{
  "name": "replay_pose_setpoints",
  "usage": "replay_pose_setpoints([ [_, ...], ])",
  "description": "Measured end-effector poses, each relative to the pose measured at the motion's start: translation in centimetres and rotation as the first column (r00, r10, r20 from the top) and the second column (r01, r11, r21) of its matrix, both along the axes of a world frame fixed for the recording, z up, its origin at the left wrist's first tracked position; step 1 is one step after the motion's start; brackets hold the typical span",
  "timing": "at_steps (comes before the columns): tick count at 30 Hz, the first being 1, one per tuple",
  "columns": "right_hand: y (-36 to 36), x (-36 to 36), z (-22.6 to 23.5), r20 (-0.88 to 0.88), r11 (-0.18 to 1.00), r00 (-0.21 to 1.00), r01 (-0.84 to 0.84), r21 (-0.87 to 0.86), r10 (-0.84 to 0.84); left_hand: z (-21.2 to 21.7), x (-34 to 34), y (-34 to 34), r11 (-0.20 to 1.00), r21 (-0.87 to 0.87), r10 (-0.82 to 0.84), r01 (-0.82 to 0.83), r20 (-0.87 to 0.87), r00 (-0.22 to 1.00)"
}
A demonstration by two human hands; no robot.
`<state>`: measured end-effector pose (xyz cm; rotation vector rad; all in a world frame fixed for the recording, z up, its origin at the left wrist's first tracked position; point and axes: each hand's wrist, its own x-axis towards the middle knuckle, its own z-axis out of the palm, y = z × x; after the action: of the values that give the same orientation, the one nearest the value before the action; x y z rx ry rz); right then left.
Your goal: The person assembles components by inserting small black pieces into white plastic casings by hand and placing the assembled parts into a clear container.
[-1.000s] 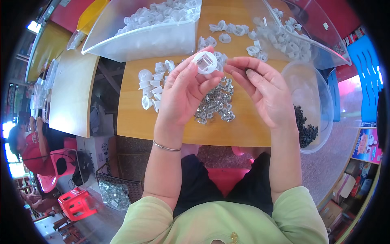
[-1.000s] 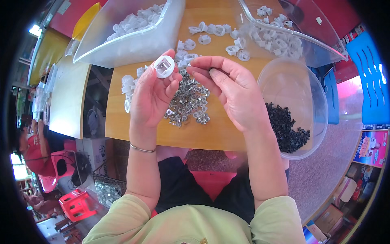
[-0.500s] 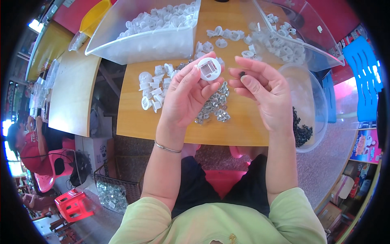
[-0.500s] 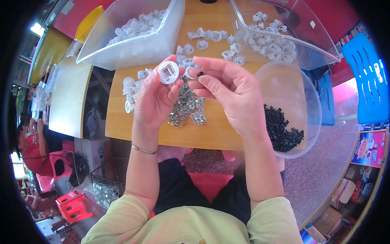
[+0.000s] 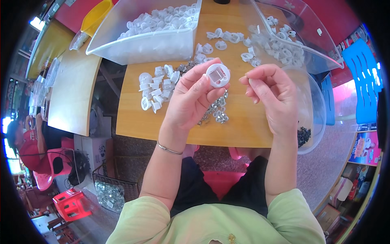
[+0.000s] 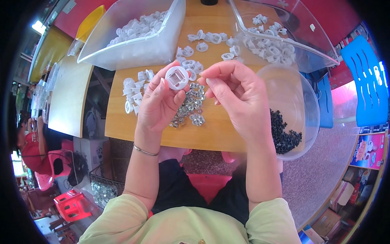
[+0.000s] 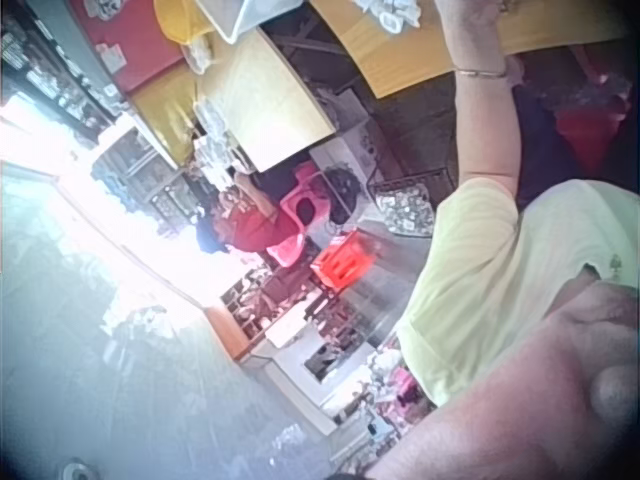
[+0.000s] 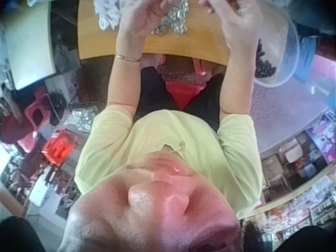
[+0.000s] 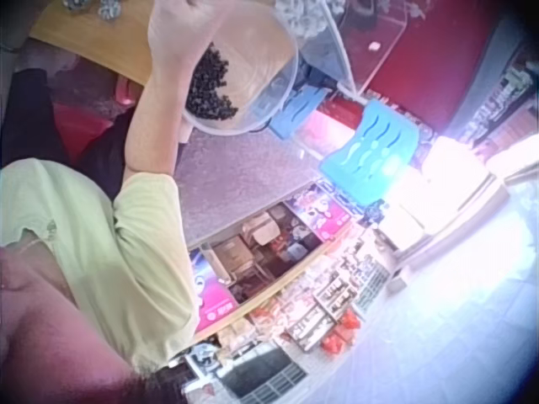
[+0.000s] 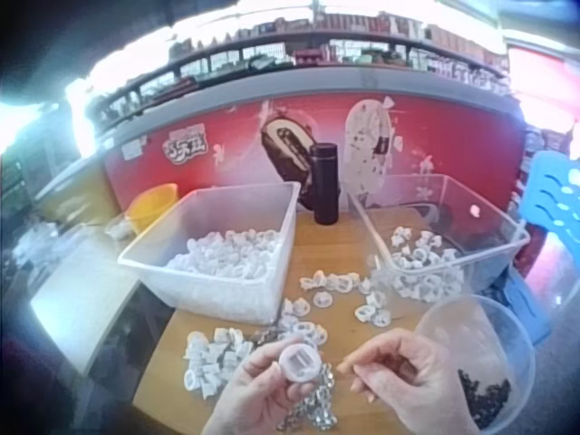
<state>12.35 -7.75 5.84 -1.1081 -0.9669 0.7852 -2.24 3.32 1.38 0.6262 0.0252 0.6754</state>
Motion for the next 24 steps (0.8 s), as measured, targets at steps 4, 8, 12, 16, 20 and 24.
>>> replay_pose_setpoints([
  [4,0.2,-0.5,0.5,0.026,0.999,1.000,0.017,-0.036,-0.016,0.0,-0.1,-0.1,1.000,-0.015,0.014,-0.014,-0.016,1.000],
  [8,0.1,-0.3,0.5,0.076,0.998,0.997,0.014,-0.058,-0.010,-0.2,-0.1,-0.2,1.000,0.005,0.030,-0.030,-0.032,0.999],
  [12,0.2,-0.5,0.8,0.056,0.995,0.997,0.065,-0.072,-0.061,-0.4,0.1,0.0,1.000,0.028,0.016,-0.015,-0.038,0.999],
  [16,0.4,-0.4,0.4,0.099,0.998,0.994,0.040,-0.046,-0.036,-0.5,0.1,0.1,0.997,0.071,0.023,-0.018,-0.061,0.998],
  [20,1.1,-0.3,-0.5,0.220,0.996,0.974,0.038,0.081,-0.055,-0.3,0.3,-0.1,0.995,0.087,0.051,-0.044,-0.089,0.995],
  [24,1.0,-0.8,-0.2,0.141,0.998,0.989,0.043,0.042,-0.048,-0.2,0.5,-0.4,0.982,0.162,0.121,-0.101,-0.117,0.986],
])
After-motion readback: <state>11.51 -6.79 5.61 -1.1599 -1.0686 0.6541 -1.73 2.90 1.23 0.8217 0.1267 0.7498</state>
